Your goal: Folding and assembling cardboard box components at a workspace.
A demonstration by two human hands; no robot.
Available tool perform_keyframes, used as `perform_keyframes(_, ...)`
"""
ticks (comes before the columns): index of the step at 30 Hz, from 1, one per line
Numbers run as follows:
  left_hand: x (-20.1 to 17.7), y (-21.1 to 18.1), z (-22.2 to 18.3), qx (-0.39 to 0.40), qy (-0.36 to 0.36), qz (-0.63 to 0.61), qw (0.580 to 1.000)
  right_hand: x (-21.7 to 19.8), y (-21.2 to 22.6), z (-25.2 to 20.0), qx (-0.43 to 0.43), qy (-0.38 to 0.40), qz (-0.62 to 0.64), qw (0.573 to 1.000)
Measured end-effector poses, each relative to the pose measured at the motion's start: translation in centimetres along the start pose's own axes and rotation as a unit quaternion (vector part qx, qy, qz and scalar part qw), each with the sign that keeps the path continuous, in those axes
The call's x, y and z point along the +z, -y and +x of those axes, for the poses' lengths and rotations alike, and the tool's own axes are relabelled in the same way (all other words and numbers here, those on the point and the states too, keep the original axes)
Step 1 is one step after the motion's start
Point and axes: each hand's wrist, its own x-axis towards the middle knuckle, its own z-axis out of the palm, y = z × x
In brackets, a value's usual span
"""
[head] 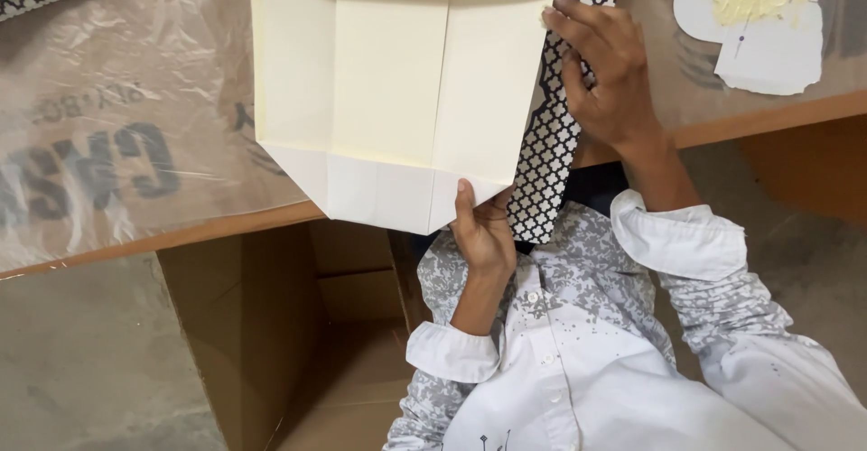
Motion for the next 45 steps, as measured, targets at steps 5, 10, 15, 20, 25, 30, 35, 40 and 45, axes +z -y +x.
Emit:
perform_keyframes(5,-0.2,0.1,0.0,-0.001,0.004,0.003,1.000,0.3,0.3,-0.7,0.001,0.012,-0.020,1.000)
perform_keyframes(10,-0.4,0.0,0.0,-0.009,0.001,0.001,1.000,0.3,0.7,-1.5,0.003,0.031,-0.006,0.999)
perform_keyframes(15,-0.4,-0.2,-0.1,-0.027,-0.006,0.001,1.000,1.1,0.4,-3.3,-0.036,0.045,-0.010,0.998)
perform_keyframes(20,-0.5,-0.3,0.0,-0.034,-0.009,0.002,0.999,0.9,1.7,-4.7,-0.050,0.057,-0.011,0.997)
perform_keyframes(25,-1.0,-0.3,0.0,-0.027,0.017,-0.011,0.999,0.3,3.5,-5.8,-0.064,0.071,-0.003,0.995)
perform_keyframes(30,-1.1,-0.3,-0.2,-0.046,-0.001,-0.012,0.999,-0.1,4.8,-6.2,-0.072,0.089,0.002,0.993)
perform_keyframes(35,0.1,-1.1,-0.1,-0.061,-0.022,-0.011,0.998,-0.7,5.5,-6.2,-0.106,0.091,-0.025,0.990)
perform_keyframes(40,0.2,-1.1,0.1,-0.058,-0.023,-0.011,0.998,-0.9,5.8,-6.4,-0.129,0.090,-0.020,0.987)
perform_keyframes(45,1.1,-1.7,-0.3,-0.057,-0.026,0.006,0.998,-0.8,6.1,-7.1,-0.121,0.099,-0.018,0.988)
